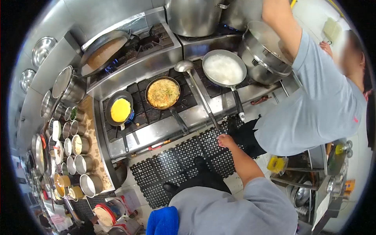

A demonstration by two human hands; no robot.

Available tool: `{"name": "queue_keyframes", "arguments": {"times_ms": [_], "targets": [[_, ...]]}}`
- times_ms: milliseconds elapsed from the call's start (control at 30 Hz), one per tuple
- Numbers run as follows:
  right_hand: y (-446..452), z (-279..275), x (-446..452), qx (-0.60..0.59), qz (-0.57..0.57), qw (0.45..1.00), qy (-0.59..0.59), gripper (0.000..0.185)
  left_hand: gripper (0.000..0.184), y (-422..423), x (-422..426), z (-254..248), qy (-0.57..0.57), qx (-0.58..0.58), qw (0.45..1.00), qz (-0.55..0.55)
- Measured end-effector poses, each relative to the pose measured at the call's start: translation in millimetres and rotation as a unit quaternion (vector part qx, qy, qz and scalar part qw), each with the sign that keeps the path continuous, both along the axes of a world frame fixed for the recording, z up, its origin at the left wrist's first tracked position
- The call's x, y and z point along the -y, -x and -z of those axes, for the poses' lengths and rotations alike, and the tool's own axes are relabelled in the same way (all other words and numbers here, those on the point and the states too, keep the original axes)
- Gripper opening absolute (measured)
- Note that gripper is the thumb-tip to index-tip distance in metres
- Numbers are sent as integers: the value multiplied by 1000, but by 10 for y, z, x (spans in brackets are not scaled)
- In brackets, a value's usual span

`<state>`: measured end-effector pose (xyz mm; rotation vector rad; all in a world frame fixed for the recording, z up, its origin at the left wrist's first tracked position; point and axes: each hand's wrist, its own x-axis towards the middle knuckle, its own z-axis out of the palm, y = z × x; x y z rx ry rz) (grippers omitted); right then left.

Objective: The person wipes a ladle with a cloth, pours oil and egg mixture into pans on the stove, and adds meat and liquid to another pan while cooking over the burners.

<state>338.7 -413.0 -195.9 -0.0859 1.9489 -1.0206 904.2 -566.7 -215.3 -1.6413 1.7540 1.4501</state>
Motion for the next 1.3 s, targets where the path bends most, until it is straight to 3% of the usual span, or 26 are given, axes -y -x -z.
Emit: {"name": "queue_keyframes", "arguments": {"times_ms": [100, 167, 233, 267, 333, 400, 433, 533, 600, 667, 733, 867, 900, 933, 967, 1000, 1067, 1100, 1133, 1200, 1233, 1300], "targets": [[252, 276, 4, 15, 50, 995, -88, 26, 34, 236, -257, 4, 6, 3, 1000, -11], [411, 654, -7, -86, 48, 986, -138, 36, 34, 380, -396, -6, 12, 1, 1000, -17], [542, 662, 49, -82, 91, 988, -98, 57, 34, 507, -595, -28, 27, -5, 999, -22], [653, 916, 47, -80, 84, 988, -102, 57, 34, 582, -693, -44, 36, -3, 999, -19], [856, 1398, 97, -356, 82, 920, -144, 65, 35, 714, -833, -76, 37, 3, 999, -24], [867, 661, 401, -213, 165, 956, -114, 71, 37, 785, -934, -48, 14, 12, 999, -35], [952, 855, 388, -172, 215, 958, -80, 72, 40, 709, -1027, 93, -51, 4, 993, -110], [959, 901, 426, -192, 200, 948, -153, 77, 40, 600, -1084, 350, -55, 18, 993, -106], [940, 1011, 416, -206, 163, 963, -67, 76, 40, 518, -1074, 521, -56, 23, 992, -107], [919, 998, 423, -209, 118, 966, -97, 74, 40, 396, -1087, 661, -56, 28, 991, -115], [977, 1242, 361, -305, 180, 934, -49, 69, 39, 278, -1160, 766, -60, 33, 988, -136], [1120, 1381, 280, -324, 98, 935, -107, 63, 39, 72, -1509, 1066, -82, 46, 978, -186], [1105, 1399, 266, -331, 133, 929, -95, 55, 39, 65, -1569, 1127, -83, 49, 978, -184], [1146, 1411, 236, -343, 172, 920, -80, 50, 39, 99, -1622, 1180, -83, 47, 978, -184], [1206, 1535, 166, -253, 242, 934, 63, 44, 39, 163, -1631, 1177, -82, 47, 980, -174], [1248, 1643, 67, -257, 239, 935, 55, 44, 38, 233, -1635, 1168, -80, 47, 982, -165], [1185, 1624, 84, -217, 265, 909, 235, 38, 37, 336, -1629, 1104, -73, 47, 986, -143], [1328, 1746, -71, -236, 177, 943, 155, 36, 35, 372, -1625, 1072, -63, 30, 987, -142], [1323, 1751, -74, -237, 174, 944, 151, 36, 34, 410, -1602, 1039, -51, 12, 989, -141], [1279, 1668, -29, -166, 228, 948, 149, 40, 32, 496, -1487, 930, -52, 48, 988, -136], [1201, 1558, 31, -102, 277, 920, 258, 44, 30, 514, -1461, 897, -50, 83, 987, -128], [1170, 1501, 72, -86, 294, 919, 249, 43, 29, 293, -1653, 1166, -32, 44, 988, -146]]}}
